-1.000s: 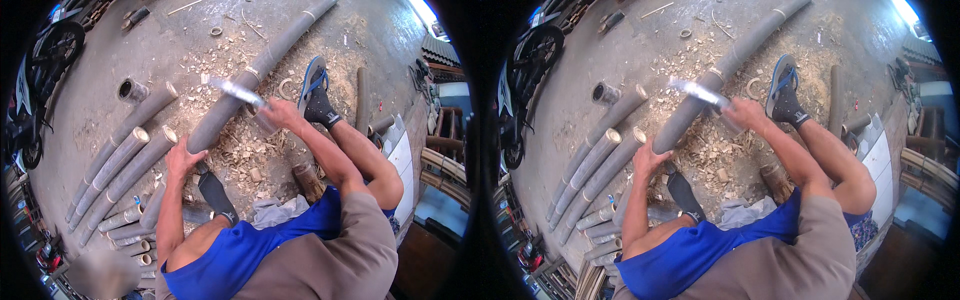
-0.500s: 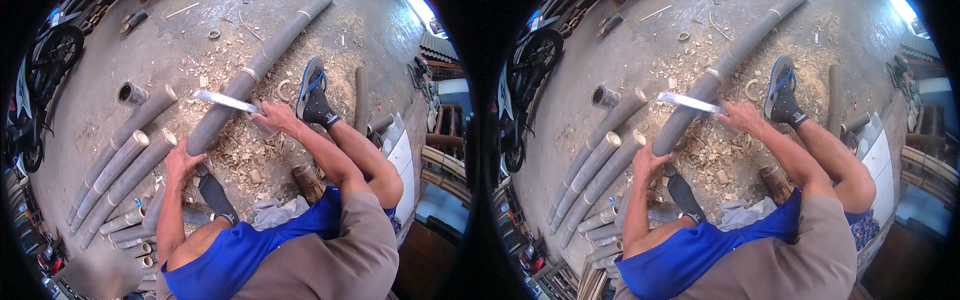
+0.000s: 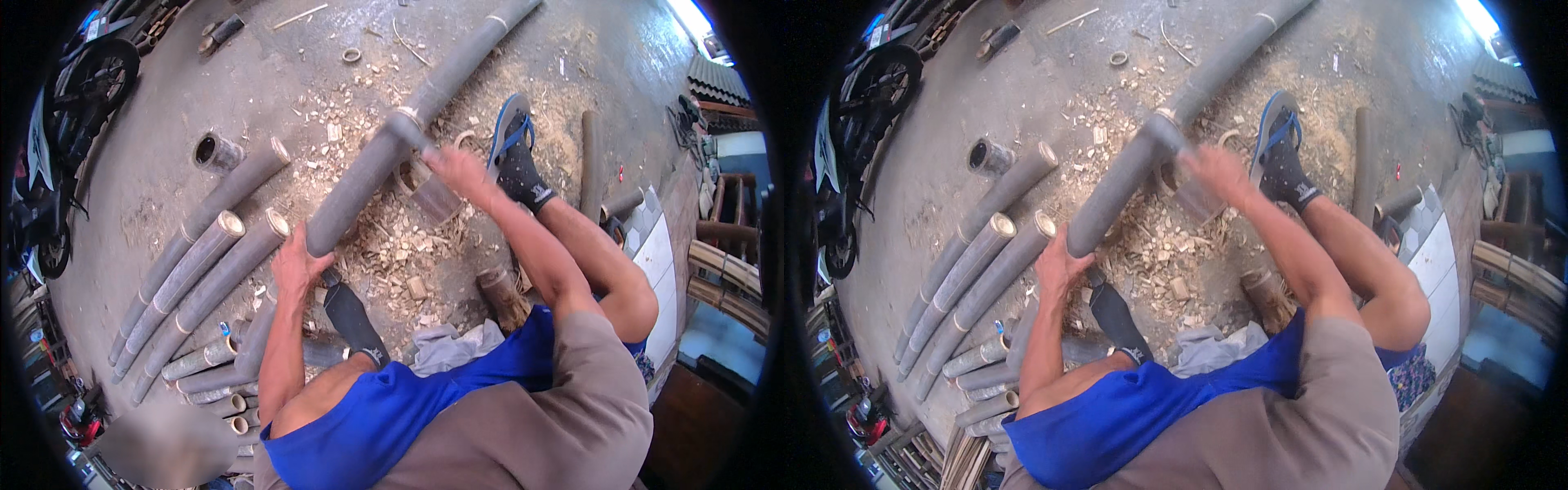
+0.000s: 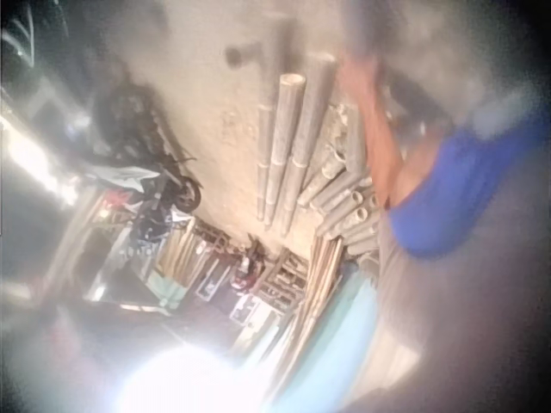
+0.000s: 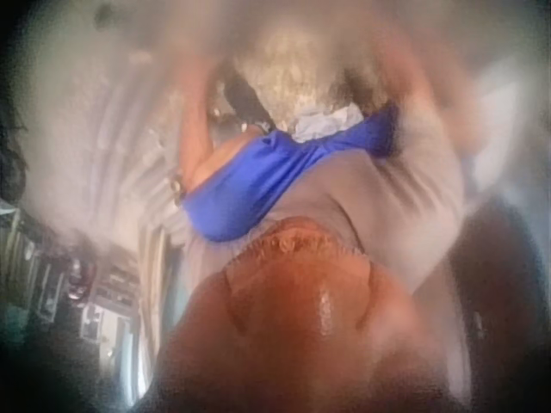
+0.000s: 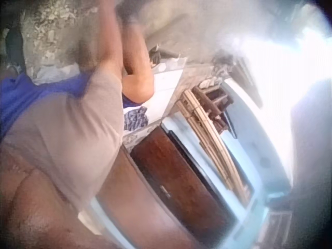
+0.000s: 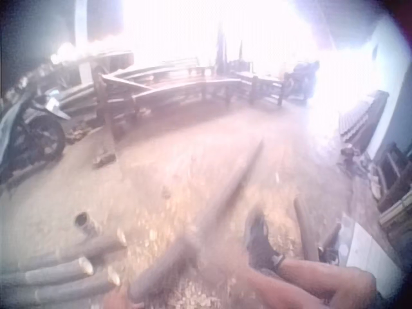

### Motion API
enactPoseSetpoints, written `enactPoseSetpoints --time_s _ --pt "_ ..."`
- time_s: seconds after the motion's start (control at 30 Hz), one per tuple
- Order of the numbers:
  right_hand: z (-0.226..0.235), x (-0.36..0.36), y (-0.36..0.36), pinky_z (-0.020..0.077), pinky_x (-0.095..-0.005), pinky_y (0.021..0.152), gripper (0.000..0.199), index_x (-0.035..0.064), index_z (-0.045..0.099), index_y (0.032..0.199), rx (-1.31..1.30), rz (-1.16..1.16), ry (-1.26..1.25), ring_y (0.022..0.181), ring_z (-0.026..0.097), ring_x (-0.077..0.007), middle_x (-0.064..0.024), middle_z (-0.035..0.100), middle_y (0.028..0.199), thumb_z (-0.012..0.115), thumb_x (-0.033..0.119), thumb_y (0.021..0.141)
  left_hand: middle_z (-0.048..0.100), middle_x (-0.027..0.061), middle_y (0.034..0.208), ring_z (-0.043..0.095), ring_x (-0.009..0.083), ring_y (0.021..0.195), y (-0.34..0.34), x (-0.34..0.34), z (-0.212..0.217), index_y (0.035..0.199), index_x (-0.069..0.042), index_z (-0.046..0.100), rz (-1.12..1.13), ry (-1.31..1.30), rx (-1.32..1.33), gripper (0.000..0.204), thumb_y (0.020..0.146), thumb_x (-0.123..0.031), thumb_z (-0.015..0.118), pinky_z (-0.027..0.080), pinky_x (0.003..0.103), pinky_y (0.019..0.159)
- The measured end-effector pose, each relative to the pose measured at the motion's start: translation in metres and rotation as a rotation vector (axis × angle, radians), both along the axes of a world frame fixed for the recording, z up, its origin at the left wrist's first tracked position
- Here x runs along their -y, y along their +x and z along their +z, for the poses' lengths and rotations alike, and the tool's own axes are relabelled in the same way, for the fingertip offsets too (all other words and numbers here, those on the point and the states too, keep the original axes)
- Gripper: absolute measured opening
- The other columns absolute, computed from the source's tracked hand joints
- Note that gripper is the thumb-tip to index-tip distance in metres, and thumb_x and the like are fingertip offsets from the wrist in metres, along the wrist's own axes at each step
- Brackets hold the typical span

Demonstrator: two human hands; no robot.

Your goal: The person uses a knife to shave the outer layer off bamboo poles. They hold each pole with one hand and scrape along its length with the other, rotating the pole as needed. Finished poles are placed in a nearby pile.

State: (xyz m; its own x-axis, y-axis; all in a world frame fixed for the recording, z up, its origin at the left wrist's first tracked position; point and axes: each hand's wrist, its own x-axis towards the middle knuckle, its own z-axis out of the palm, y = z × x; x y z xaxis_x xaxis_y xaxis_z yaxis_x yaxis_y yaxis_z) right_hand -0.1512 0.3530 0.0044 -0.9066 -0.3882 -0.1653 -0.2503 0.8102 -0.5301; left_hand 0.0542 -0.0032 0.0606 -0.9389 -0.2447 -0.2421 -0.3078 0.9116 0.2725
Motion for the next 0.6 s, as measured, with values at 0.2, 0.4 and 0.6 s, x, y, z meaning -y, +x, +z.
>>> enactPoseSetpoints --time_s 0.2,0.4,0.6 --pt "0.012 -0.010 -0.006 0.0577 -0.0572 0.083 0.075 -0.0002 0.068 0.098 0.085 -0.199 0.059 0.089 0.074 -0.0478 -0.0292 0.072 0.088 0.044 0.071 0.105 0.072 0.0239 0.130 0.071 0.0417 0.117 -0.002 -0.005 0.009 0.152 -0.010 0.053 0.037 0.063 0.155 0.102 0.068 -0.054 0.090 0.055 0.052 0.099" --pt "0.013 0.002 -0.001 0.0571 -0.0585 0.080 0.074 0.0030 0.067 0.097 -0.040 -0.079 0.087 0.087 0.074 -0.0470 -0.0271 0.073 0.087 0.042 0.072 0.105 0.074 0.0235 0.126 0.072 0.0417 0.113 -0.006 0.006 0.006 0.152 -0.010 0.054 0.065 0.108 0.168 0.104 0.066 -0.056 0.090 0.056 0.052 0.098" --pt "0.001 0.000 -0.003 0.0574 -0.0522 0.070 0.073 0.0038 0.067 0.098 -0.102 0.035 0.106 0.084 0.075 -0.0421 -0.0265 0.073 0.086 0.043 0.072 0.105 0.077 0.0235 0.117 0.074 0.0418 0.110 -0.009 0.017 0.003 0.144 -0.009 0.060 0.050 0.153 0.140 0.096 0.066 -0.056 0.089 0.056 0.052 0.095"
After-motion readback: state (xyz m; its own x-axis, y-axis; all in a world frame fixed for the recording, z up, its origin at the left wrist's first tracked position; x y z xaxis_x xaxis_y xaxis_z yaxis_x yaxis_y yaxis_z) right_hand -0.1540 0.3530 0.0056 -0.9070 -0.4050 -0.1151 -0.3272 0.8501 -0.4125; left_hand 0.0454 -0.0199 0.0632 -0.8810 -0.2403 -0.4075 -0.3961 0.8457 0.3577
